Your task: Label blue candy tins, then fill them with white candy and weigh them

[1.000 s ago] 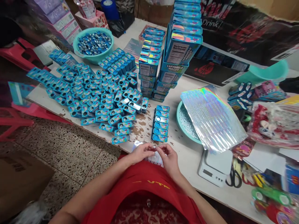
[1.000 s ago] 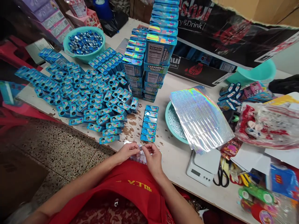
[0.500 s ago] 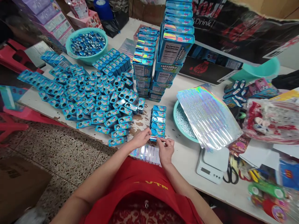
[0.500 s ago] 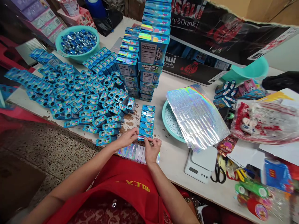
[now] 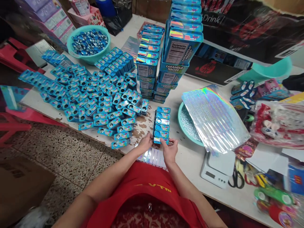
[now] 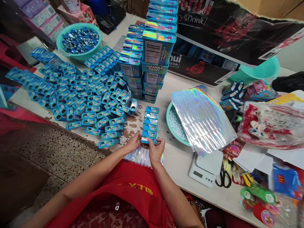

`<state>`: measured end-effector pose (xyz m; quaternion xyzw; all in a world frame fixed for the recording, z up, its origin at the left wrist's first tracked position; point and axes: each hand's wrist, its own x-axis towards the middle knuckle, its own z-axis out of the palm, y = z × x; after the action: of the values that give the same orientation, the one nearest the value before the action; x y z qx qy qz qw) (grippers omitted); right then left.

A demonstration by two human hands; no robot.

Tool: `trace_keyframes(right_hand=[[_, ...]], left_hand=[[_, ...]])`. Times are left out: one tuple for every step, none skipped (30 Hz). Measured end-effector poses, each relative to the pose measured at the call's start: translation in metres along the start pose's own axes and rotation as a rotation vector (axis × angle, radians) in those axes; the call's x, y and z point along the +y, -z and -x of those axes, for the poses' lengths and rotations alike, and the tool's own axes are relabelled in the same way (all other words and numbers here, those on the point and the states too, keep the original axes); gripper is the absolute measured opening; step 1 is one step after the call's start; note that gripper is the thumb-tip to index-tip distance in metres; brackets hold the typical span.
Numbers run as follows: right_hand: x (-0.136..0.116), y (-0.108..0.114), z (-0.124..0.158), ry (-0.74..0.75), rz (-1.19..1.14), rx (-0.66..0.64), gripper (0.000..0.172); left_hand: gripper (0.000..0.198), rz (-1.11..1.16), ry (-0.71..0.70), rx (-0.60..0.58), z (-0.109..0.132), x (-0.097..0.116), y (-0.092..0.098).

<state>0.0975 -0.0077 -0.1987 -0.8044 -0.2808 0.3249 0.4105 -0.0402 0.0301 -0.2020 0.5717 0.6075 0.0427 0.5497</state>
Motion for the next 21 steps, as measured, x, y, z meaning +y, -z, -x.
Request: trace_keyframes(right_hand=[[0.000,0.000,-0.001,0.000,0.007,-0.007,0.046],[0.000,0.000,-0.001,0.003,0.011,-0.018,0.046],[0.000,0.000,-0.001,0.009,0.013,-0.029,0.046],[0.000,0.000,0.000,0.015,0.011,-0.038,0.045],[0.000,0.000,0.001,0.021,0.004,-0.040,0.045],[-0.001,0.000,0.002,0.028,-0.004,-0.036,0.045],[-0.001,-0.001,0.002,0.035,-0.011,-0.025,0.046],[-0.001,-0.002,0.002,0.043,-0.012,-0.012,0.046],[-0.001,-0.003,0.002,0.053,-0.006,0.002,0.045],[-0.001,-0.003,0.002,0.063,0.004,0.010,0.045],[0.000,-0.003,0.002,0.069,0.011,0.006,0.044],[0.001,-0.001,0.001,0.068,0.005,-0.017,0.042],[0.002,0.002,0.002,0.058,-0.019,-0.053,0.041],[0.004,0.007,0.003,0.043,-0.056,-0.096,0.041],[0.007,0.013,0.005,0.025,-0.092,-0.134,0.040],[0.010,0.020,0.008,0.009,-0.113,-0.156,0.040],[0.013,0.028,0.013,0.000,-0.108,-0.168,0.038],[0.016,0.035,0.018,0.002,-0.074,-0.186,0.036],[0.018,0.041,0.023,0.022,-0.019,-0.224,0.032],[0.021,0.046,0.029,0.066,0.044,-0.289,0.029],[0.023,0.048,0.033,0.134,0.101,-0.375,0.026]], left_hand=[[0.024,-0.041,0.036,0.016,0.002,0.000,-0.002],[0.029,-0.065,0.055,0.046,0.005,-0.001,-0.004],[0.036,-0.086,0.052,0.089,0.010,-0.001,-0.007],[0.045,-0.120,0.030,0.135,0.015,-0.001,-0.010],[0.056,-0.160,-0.010,0.173,0.020,-0.001,-0.015],[0.066,-0.200,-0.055,0.190,0.026,-0.001,-0.019],[0.075,-0.237,-0.089,0.178,0.031,0.000,-0.024],[0.082,-0.271,-0.103,0.136,0.035,0.000,-0.028],[0.086,-0.306,-0.093,0.091,0.038,-0.001,-0.030],[0.086,-0.344,-0.069,0.059,0.040,-0.002,-0.030],[0.083,-0.385,-0.038,0.045,0.041,-0.003,-0.028],[0.077,-0.429,-0.013,0.046,0.041,-0.005,-0.024],[0.068,-0.471,0.004,0.054,0.041,-0.008,-0.018],[0.058,-0.507,0.006,0.056,0.040,-0.010,-0.012],[0.048,-0.537,-0.003,0.048,0.039,-0.013,-0.005],[0.040,-0.557,-0.023,0.024,0.037,-0.016,0.002],[0.036,-0.568,-0.049,-0.011,0.036,-0.018,0.008],[0.033,-0.566,-0.073,-0.056,0.034,-0.020,0.013],[0.031,-0.552,-0.089,-0.102,0.032,-0.021,0.016],[0.028,-0.532,-0.094,-0.142,0.030,-0.022,0.019],[0.025,-0.508,-0.091,-0.175,0.028,-0.023,0.020]])
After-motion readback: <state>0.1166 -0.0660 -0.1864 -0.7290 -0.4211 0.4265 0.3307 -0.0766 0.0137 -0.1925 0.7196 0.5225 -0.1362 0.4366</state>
